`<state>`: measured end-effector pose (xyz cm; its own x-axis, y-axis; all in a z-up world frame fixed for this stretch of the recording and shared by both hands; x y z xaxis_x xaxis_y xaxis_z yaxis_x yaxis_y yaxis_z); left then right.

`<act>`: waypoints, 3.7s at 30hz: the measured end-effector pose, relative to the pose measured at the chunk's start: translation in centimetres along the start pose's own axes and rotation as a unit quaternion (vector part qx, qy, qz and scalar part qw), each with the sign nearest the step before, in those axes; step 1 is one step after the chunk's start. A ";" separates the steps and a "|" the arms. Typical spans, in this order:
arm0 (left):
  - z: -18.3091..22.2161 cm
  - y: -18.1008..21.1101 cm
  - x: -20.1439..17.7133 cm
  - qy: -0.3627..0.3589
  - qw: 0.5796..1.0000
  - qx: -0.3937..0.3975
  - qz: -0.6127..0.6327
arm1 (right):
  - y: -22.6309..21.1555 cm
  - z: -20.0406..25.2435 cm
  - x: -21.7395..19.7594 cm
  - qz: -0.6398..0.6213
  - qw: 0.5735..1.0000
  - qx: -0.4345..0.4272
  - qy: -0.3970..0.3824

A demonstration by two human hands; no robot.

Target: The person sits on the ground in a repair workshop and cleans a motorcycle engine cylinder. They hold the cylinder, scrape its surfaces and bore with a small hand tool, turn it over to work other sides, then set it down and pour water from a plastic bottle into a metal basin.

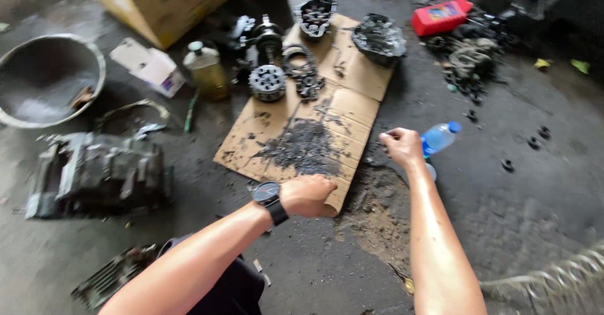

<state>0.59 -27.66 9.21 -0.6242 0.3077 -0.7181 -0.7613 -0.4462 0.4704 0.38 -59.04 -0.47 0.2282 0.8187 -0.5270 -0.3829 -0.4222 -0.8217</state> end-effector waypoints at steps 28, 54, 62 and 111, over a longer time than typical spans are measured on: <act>-0.1 0.3 0.0 -0.031 0.999 -0.005 0.012 | -1.3 1.0 0.2 0.051 0.996 0.067 -0.016; -0.2 0.5 -0.2 -0.017 1.000 0.013 0.012 | -3.6 1.7 0.4 0.051 0.996 0.074 -0.019; -0.5 0.3 0.1 -0.016 1.000 0.018 0.007 | -3.6 1.5 0.4 0.062 0.996 0.061 -0.026; 0.1 1.3 -1.0 -0.080 0.997 -0.017 0.004 | -10.1 1.3 11.7 0.225 0.964 0.020 -0.143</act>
<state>0.24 -28.47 10.61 -0.6518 0.4336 -0.6222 -0.7519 -0.4767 0.4554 5.79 -44.70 1.97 -0.2233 0.6321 -0.7420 -0.4206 -0.7492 -0.5116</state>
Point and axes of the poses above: each hand's wrist, its own z-axis away from the middle knuckle, its own x-axis out of the palm, y = z × x, the point moved 2 cm from there along -z, towards the middle knuckle, and after that the axes turned 12 degrees about -y, right-handed, at the moved point
